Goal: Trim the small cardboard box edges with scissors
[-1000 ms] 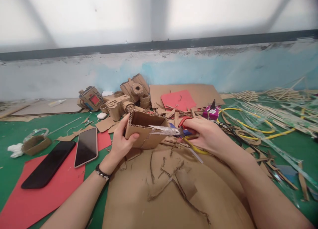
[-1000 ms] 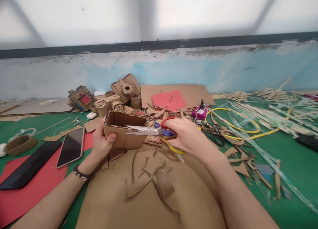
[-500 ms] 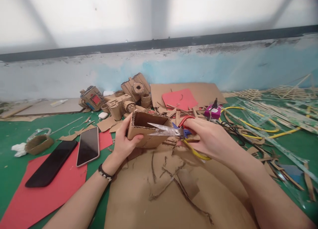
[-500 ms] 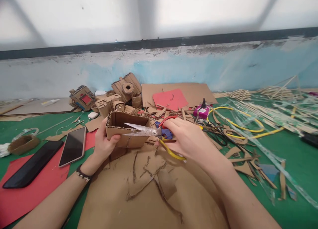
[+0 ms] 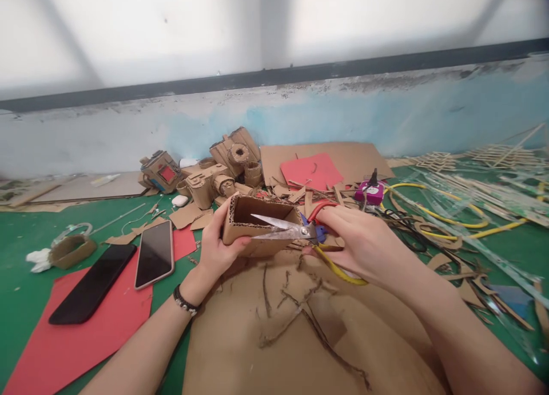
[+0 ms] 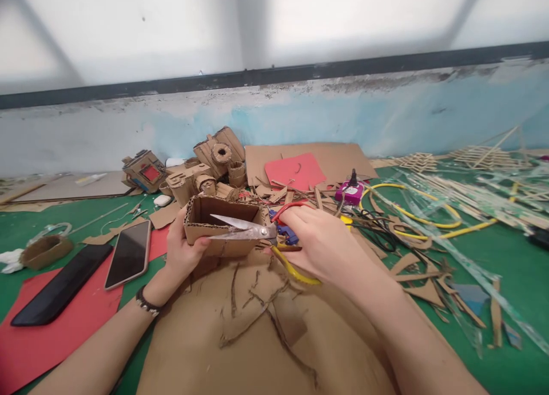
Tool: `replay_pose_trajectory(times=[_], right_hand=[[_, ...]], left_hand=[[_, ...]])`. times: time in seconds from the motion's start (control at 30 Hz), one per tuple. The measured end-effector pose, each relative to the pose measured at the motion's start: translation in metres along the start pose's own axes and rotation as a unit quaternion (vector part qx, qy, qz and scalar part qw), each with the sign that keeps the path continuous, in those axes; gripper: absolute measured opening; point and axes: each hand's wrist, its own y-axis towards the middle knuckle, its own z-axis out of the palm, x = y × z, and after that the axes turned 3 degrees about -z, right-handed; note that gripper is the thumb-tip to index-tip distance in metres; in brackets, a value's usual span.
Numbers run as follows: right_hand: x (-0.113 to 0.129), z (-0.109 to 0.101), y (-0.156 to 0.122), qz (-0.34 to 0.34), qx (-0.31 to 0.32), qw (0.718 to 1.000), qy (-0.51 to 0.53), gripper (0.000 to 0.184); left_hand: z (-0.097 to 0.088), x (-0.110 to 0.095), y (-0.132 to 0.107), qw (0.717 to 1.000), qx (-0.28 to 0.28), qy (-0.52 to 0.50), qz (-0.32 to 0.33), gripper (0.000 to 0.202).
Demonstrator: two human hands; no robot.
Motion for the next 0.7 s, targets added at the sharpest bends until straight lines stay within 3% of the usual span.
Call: replay_pose_trajectory(times=[0.23,0.33,0.53,0.7], right_hand=[[0.002,0.000,-0.001,-0.011,-0.015,0.999,-0.027,0.040],[0.001,0.000,-0.001,-0.005,-0.004,1.000,-0.025,0.034],[0.004,0.001,0.003,0.021,0.003,0.999,-0.028,0.039],[0.007,-0.001,0.009,0.022,0.018,0.999,-0.025,0.038]], left_hand=[[0.002,-0.004,-0.001,1.000,-0.006,0.000,0.005,0.088],[0.003,-0.004,-0.002,1.000,-0.004,-0.011,0.020,0.081],[0.004,-0.001,-0.005,0.999,-0.001,-0.011,-0.038,0.086],[0.005,0.004,-0.010,0.999,0.006,-0.009,-0.036,0.078]])
